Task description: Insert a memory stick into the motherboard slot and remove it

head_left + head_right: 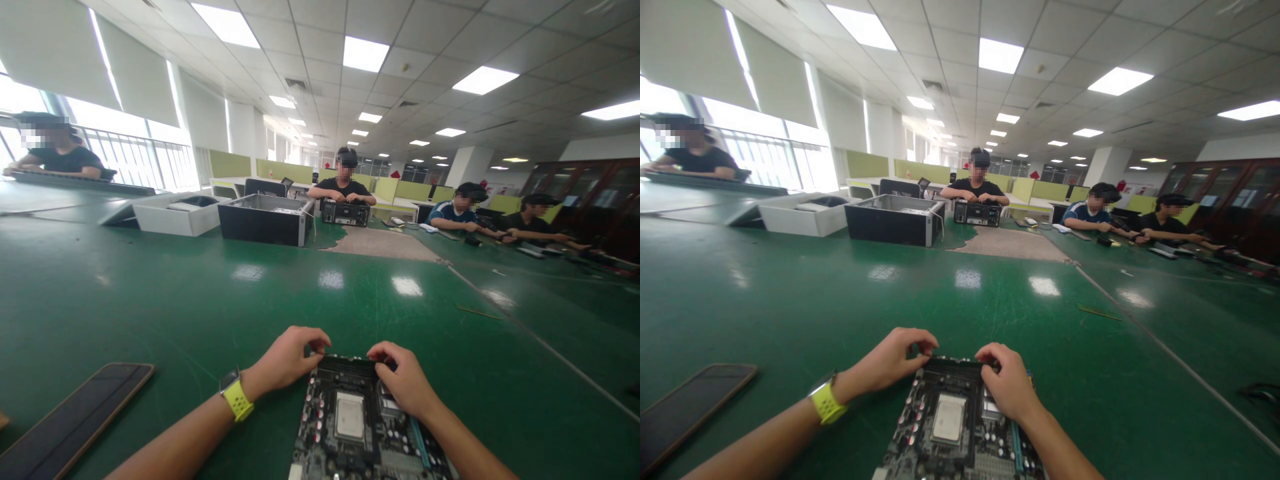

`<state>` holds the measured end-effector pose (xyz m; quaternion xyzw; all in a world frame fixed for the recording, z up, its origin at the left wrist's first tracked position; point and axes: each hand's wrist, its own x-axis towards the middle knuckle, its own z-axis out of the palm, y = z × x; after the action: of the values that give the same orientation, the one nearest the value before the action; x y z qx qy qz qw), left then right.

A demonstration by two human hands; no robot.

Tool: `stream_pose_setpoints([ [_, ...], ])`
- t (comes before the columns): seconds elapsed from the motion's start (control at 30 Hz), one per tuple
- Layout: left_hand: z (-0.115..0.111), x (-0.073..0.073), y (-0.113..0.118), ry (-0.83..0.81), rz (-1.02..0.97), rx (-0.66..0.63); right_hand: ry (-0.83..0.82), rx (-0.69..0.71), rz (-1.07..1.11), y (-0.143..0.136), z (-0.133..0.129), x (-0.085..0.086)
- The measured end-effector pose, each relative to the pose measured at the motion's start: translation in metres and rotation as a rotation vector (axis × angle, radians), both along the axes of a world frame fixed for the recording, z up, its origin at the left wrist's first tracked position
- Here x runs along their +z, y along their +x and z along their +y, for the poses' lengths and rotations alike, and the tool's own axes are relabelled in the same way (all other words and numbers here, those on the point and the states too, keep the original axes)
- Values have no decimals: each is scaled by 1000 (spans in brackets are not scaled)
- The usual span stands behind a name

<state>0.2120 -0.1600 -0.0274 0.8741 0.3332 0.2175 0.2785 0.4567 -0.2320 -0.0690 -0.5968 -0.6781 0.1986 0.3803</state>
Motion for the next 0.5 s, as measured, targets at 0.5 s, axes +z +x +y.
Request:
stream_pose_setpoints([
  [0.5, -1, 0, 0, 8, 10, -2, -1, -5, 5, -1, -1, 1],
])
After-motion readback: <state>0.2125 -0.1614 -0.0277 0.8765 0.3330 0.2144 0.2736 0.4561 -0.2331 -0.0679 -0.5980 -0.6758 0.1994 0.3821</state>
